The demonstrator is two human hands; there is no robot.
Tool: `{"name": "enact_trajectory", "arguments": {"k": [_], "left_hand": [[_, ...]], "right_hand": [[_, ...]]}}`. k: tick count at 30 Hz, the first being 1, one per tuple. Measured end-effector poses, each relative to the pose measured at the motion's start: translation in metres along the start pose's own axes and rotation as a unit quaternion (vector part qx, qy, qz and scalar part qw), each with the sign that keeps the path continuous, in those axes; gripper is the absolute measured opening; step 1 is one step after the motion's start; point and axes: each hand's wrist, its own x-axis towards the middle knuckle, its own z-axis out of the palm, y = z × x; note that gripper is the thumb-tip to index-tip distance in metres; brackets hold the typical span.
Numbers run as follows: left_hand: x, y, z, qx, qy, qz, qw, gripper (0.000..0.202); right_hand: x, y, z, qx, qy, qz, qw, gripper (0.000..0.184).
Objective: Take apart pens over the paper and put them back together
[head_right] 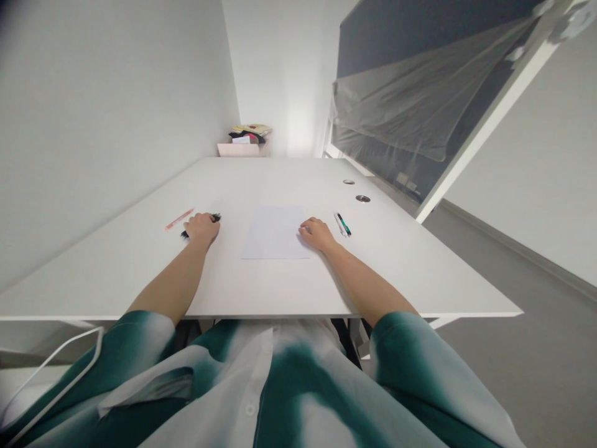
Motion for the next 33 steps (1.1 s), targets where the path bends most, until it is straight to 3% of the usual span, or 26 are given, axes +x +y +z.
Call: {"name": "enact_trajectory", "arguments": {"k": [15,25,30,33], "left_hand": [[0.005,-0.002,0.004,0.012,-0.017,-0.038,0.999,0.035],[0.002,0.003,0.0,0.007,-0.013,-0.012,1.0,0.031],[-0.005,0.017,-0.006,-0.109,0.01,0.018,0.994,0.023],[-0.012,0.031,-0.005,-0.246,0.016,0.069,0.967,0.025]], "right_hand": [[0.0,0.0,0.0,0.004,-0.007,-0.005,1.0,0.03],[-0.001,0.0,0.0,0.001,-0.007,-0.009,1.0,0.031],[0.0,0.0,0.0,-0.002,-0.003,-0.011,1.0,0.031],[0.0,-0.001,0.0,-0.001,0.002,-0.012,1.0,0.03]]}}
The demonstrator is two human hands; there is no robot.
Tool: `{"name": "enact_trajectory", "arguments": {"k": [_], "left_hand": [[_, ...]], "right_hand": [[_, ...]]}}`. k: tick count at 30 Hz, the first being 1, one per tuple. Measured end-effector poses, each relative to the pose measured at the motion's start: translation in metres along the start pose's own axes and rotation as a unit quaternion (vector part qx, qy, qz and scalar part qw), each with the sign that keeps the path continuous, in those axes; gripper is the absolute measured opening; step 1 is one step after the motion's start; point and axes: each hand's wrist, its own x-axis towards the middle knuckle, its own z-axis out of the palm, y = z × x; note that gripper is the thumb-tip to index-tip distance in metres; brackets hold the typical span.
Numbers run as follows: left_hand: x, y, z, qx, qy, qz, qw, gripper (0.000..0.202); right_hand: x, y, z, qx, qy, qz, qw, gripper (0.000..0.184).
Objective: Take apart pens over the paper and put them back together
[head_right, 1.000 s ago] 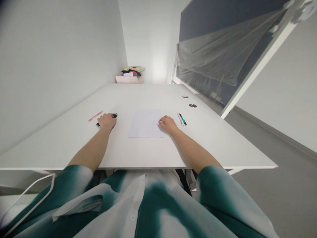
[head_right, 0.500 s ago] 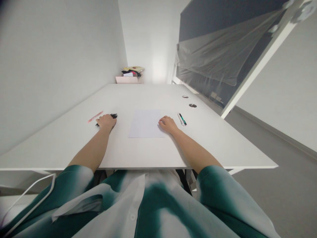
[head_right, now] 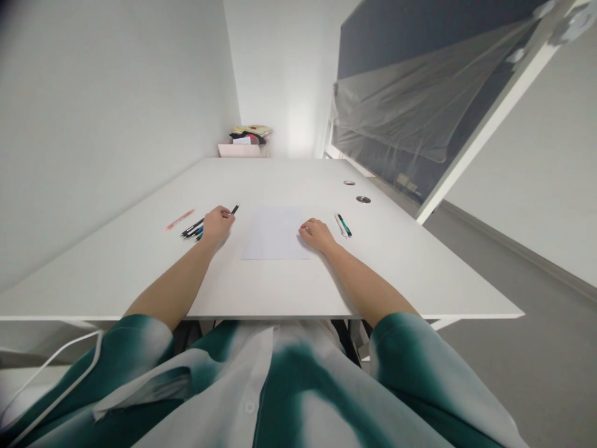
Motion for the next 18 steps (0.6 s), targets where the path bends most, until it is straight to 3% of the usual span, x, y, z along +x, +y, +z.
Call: {"name": "enact_trajectory", "arguments": {"k": [3,7,12,18], "left_hand": [[-0.008,0.014,0.011,-0.154,-0.041,0.018,0.987,0.046],[-0.023,0.034,0.022,-0.331,-0.121,0.03,0.935,0.063],[-0.04,0.053,0.026,-0.446,-0.197,-0.004,0.873,0.058],[-0.046,0.059,0.034,-0.54,-0.214,-0.063,0.811,0.056]], "right_hand": [[0.001,-0.001,-0.001,0.007,0.006,-0.005,1.0,0.029],[0.002,-0.004,-0.002,0.038,0.028,-0.012,0.999,0.027],[0.002,-0.019,-0.001,0.147,0.034,-0.032,0.988,0.025],[-0.003,-0.051,0.007,0.297,-0.038,-0.049,0.953,0.035]]}}
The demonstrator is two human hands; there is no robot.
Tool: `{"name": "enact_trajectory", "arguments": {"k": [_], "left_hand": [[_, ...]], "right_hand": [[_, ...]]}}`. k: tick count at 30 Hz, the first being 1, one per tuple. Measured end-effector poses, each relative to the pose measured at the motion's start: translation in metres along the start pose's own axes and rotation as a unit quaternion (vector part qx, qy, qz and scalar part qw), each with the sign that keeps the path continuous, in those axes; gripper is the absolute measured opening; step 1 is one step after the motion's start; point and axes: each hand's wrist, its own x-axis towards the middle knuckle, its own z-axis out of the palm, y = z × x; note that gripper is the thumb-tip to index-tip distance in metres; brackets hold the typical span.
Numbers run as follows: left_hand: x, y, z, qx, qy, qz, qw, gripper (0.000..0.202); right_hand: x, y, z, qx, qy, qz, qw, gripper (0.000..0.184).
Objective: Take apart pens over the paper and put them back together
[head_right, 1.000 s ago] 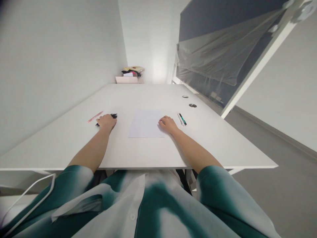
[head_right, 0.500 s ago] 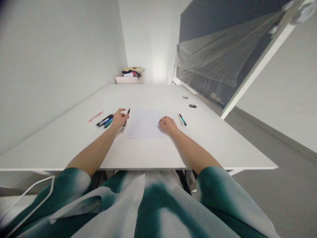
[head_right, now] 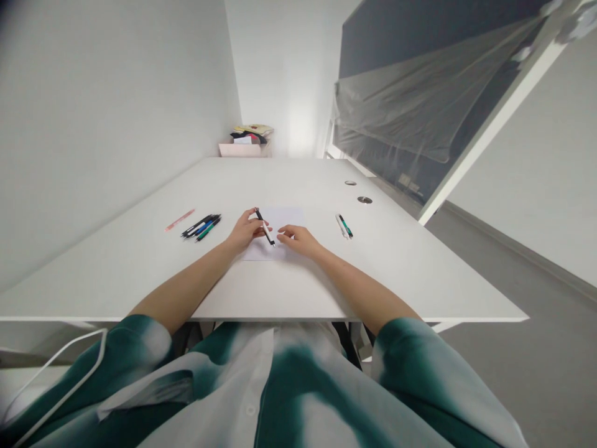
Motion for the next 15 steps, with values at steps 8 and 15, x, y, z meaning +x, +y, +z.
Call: {"name": "enact_trajectory", "arguments": {"k": [8,15], "left_hand": [[0.005,-0.002,-0.008,-0.017,-0.014,-0.006,1.0,0.035],[0.015,-0.008,-0.031,0.115,-0.06,-0.009,0.991,0.023]], "right_hand": [[0.004,0.005,0.003,0.182,0.007,0.034,0.983,0.038],[0.001,0.016,-0.02,0.19,0.032,0.099,0.976,0.042]]}}
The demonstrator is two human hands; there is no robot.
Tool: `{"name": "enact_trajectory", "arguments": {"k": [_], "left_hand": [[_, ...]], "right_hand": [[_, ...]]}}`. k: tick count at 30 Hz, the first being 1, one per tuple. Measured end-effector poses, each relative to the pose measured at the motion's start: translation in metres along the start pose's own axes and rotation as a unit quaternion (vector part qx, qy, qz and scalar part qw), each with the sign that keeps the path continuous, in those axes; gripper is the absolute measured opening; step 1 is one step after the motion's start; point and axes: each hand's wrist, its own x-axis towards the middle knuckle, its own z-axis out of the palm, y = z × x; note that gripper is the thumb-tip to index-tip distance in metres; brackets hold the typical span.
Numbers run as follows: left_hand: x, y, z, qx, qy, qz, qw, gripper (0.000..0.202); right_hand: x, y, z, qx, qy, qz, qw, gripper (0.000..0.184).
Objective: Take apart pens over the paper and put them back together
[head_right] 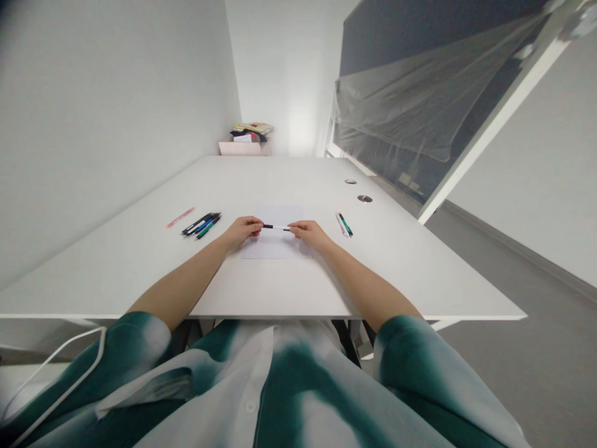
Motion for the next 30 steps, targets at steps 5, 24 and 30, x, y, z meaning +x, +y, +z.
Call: {"name": "enact_trajectory", "arguments": {"k": [5,24,30], "left_hand": [[0.0,-0.002,-0.007,0.063,0.0,0.027,0.998,0.025],[0.003,-0.005,-0.014,0.069,0.038,0.019,0.997,0.022],[0.003,-0.005,-0.012,0.054,0.042,0.022,0.997,0.02]], "right_hand": [[0.0,0.0,-0.005,0.034,0.03,0.021,0.999,0.036],[0.003,0.008,-0.01,0.097,0.05,0.05,0.993,0.031],[0.005,0.011,-0.011,0.049,0.059,0.036,0.996,0.036]]}}
